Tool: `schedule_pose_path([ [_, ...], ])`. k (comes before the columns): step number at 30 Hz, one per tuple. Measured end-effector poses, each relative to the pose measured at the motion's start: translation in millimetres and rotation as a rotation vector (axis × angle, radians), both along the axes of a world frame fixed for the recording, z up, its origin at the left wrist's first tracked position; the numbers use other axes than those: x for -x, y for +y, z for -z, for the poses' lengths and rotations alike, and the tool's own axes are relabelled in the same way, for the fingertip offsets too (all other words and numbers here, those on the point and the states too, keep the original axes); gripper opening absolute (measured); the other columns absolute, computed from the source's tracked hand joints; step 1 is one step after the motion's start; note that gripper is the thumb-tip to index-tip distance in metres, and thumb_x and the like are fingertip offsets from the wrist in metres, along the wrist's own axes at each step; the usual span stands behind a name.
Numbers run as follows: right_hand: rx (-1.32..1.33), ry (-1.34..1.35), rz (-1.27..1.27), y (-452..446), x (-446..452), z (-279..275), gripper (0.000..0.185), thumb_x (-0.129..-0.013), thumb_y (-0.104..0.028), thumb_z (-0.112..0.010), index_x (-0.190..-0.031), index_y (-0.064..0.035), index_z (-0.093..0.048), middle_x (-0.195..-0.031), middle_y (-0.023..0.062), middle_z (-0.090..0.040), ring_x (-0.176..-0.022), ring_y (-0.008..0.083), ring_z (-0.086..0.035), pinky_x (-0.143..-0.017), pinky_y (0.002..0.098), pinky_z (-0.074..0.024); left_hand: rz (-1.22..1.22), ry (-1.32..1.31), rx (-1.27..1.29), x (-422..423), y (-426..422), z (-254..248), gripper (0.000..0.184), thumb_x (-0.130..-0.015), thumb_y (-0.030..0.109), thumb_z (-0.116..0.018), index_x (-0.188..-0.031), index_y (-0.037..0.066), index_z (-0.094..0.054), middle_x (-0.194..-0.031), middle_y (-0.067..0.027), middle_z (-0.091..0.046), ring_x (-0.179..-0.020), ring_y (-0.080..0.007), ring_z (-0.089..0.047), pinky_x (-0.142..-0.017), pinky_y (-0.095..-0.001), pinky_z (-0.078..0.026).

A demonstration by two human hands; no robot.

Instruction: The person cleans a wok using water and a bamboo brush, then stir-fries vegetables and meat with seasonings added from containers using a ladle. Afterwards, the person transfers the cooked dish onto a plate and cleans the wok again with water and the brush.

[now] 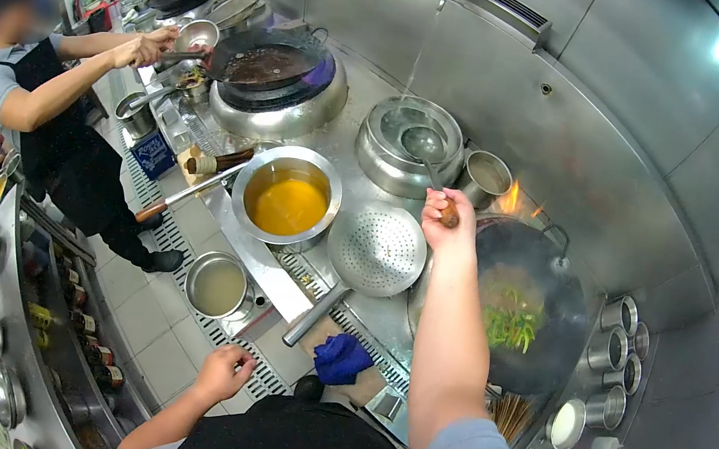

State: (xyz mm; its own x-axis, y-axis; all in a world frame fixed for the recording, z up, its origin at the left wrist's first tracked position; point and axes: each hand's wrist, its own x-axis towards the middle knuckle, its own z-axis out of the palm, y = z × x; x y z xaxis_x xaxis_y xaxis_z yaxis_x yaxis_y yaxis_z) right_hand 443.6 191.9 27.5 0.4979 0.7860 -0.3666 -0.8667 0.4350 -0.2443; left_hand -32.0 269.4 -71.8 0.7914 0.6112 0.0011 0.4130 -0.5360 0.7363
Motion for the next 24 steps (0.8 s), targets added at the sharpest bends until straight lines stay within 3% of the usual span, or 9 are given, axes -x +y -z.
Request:
schedule_pose_path([
  [4, -0.095, 0.013, -0.039, -43, 19, -20, 0.031, -0.083, -0.01, -0.051, -0.107, 0.0084, -0.043, -0.068, 0.0024, -0.052, -0.049, 0.0115, -0.049, -0.041, 0.0246, -0.0365, 0.137, 0.005, -0.07, -13, 18, -9, 0.014, -0.081, 0.017, -0.063, -0.077, 0.004, -0.063, -0.077, -0.012, -0.063, -0.077, -0.0313, -0.061, -0.07, -0.0406, -0.049],
  [10, 0.51, -0.332, -0.077, -103, 12, -66, 0.016, -0.081, -0.009, -0.052, -0.09, 0.0039, -0.049, -0.062, 0.0019, -0.051, -0.045, 0.0094, -0.047, -0.038, 0.0226, -0.0343, 0.273, -0.096, -0.091, -50, 24, -16, 0.014, -0.082, 0.016, -0.064, -0.079, 0.002, -0.062, -0.08, -0.0144, -0.062, -0.077, -0.0336, -0.061, -0.07, -0.0411, -0.049],
  [15, 0.724, -0.414, 0.094, -154, -30, -77, 0.006, -0.08, -0.008, -0.053, -0.082, -0.0031, -0.052, -0.061, 0.0023, -0.052, -0.044, 0.0109, -0.05, -0.037, 0.0233, -0.0357, 0.427, -0.134, -0.099, -72, 10, -19, 0.013, -0.082, 0.014, -0.064, -0.079, 0.002, -0.062, -0.08, -0.0145, -0.062, -0.078, -0.0336, -0.061, -0.071, -0.0405, -0.049],
  [17, 1.093, -0.736, 0.155, -188, -34, -84, 0.008, -0.08, -0.009, -0.055, -0.079, -0.0016, -0.055, -0.064, 0.0079, -0.057, -0.045, 0.0141, -0.052, -0.037, 0.0295, -0.0393, 0.449, -0.14, -0.09, -77, 1, -20, 0.013, -0.081, 0.015, -0.064, -0.078, 0.002, -0.063, -0.079, -0.0138, -0.063, -0.078, -0.0332, -0.061, -0.071, -0.0411, -0.048],
  [18, 1.099, -0.724, 0.176, -205, -25, -95, 0.008, -0.08, -0.009, -0.055, -0.079, -0.0016, -0.055, -0.064, 0.0079, -0.057, -0.045, 0.0141, -0.052, -0.037, 0.0295, -0.0393, 0.459, -0.144, -0.088, -79, -5, -20, 0.013, -0.081, 0.015, -0.064, -0.078, 0.003, -0.063, -0.079, -0.0135, -0.063, -0.078, -0.033, -0.061, -0.071, -0.0415, -0.048],
  [20, 1.844, -1.081, -0.03, -242, 0, -123, 0.016, -0.08, -0.011, -0.054, -0.084, 0.0052, -0.055, -0.061, 0.0123, -0.058, -0.048, 0.0201, -0.056, -0.041, 0.0318, -0.0417, 0.479, -0.15, -0.096, -82, -17, -21, 0.013, -0.081, 0.015, -0.064, -0.078, 0.003, -0.063, -0.078, -0.013, -0.063, -0.078, -0.0327, -0.061, -0.071, -0.0415, -0.048],
  [21, 1.862, -1.054, -0.014, -274, 0, -113, 0.016, -0.08, -0.011, -0.054, -0.084, 0.0052, -0.055, -0.061, 0.0123, -0.058, -0.048, 0.0201, -0.056, -0.041, 0.0318, -0.0417, 0.501, -0.15, -0.096, -84, -25, -21, 0.013, -0.081, 0.015, -0.064, -0.078, 0.003, -0.063, -0.078, -0.0129, -0.063, -0.078, -0.0327, -0.061, -0.071, -0.0413, -0.048],
  [23, 1.972, -1.65, 0.384, -357, 6, -81, 0.024, -0.079, -0.012, -0.055, -0.093, 0.0069, -0.056, -0.064, 0.0152, -0.059, -0.049, 0.0249, -0.058, -0.044, 0.0351, -0.0434, 0.525, -0.138, -0.065, -87, -42, -21, 0.012, -0.082, 0.015, -0.064, -0.079, 0.003, -0.063, -0.078, -0.0126, -0.063, -0.078, -0.0324, -0.061, -0.071, -0.0408, -0.048],
  [24, 1.987, -1.564, 0.411, -377, 42, -89, 0.028, -0.078, -0.014, -0.055, -0.097, 0.0058, -0.056, -0.076, 0.0209, -0.061, -0.071, 0.0348, -0.058, -0.061, 0.0405, -0.0453, 0.544, -0.14, -0.058, -90, -54, -19, 0.012, -0.082, 0.015, -0.064, -0.079, 0.003, -0.063, -0.078, -0.0125, -0.063, -0.079, -0.0323, -0.061, -0.071, -0.0405, -0.048],
])
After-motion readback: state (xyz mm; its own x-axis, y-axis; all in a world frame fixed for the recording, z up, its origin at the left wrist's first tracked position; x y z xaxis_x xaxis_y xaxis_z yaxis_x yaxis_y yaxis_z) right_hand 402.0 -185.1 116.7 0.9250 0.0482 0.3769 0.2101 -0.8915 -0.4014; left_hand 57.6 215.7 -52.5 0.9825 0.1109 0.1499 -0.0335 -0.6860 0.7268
